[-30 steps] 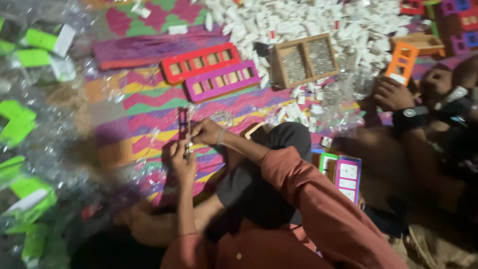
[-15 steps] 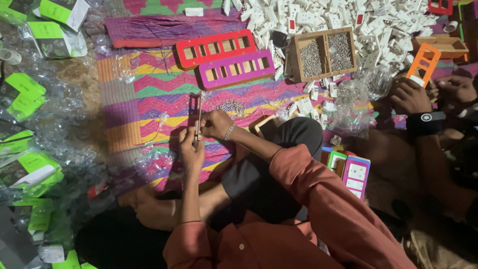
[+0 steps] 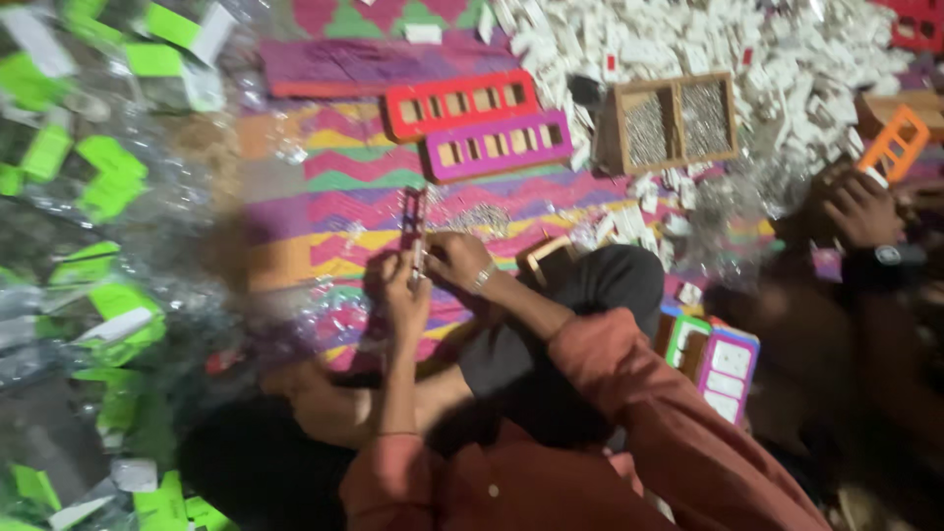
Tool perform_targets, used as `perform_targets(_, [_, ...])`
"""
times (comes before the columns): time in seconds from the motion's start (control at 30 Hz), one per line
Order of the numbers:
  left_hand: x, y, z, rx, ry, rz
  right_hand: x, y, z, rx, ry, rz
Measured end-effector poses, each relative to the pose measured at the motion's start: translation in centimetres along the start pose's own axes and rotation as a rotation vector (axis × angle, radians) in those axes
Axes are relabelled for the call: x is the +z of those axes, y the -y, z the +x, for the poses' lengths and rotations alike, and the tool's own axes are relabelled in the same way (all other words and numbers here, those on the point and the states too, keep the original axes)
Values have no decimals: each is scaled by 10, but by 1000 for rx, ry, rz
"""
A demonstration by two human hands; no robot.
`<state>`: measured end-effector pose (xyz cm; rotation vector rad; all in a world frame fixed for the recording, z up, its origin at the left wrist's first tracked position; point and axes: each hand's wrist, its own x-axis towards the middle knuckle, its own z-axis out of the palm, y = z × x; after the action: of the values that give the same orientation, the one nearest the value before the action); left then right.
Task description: The person assembles a red multi-socket electrical board by inserting white socket modules into the frame and securing them with screws. They use a screwdriver to tighten the screws and place the finished unit aside.
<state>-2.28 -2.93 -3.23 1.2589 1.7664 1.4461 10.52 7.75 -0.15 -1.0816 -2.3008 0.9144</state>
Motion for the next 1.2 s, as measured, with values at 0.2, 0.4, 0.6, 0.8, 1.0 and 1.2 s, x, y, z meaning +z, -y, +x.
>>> perform_targets(0.2, [-1,-27,4,-95,27,51,4,5,-5,-95,-43,-90])
perform_targets(0.4, [-5,-39,7,-94,42,-3,-3,6,0,-159,-51,-210])
perform_targets(0.6, [-5,-45,6,80,-1,-18,-1,-6,3,89,54,17])
perform_targets(0.8, [-8,-48,8,11,7,-17,12,-32,9,209,143,477])
perform_targets(1.0, [-5,-29,11,-58,51,-13,11,-29,10,330,184,472])
perform_targets(1.2, [-4,-27,7,16,5,112,12,-24,9,273,161,505])
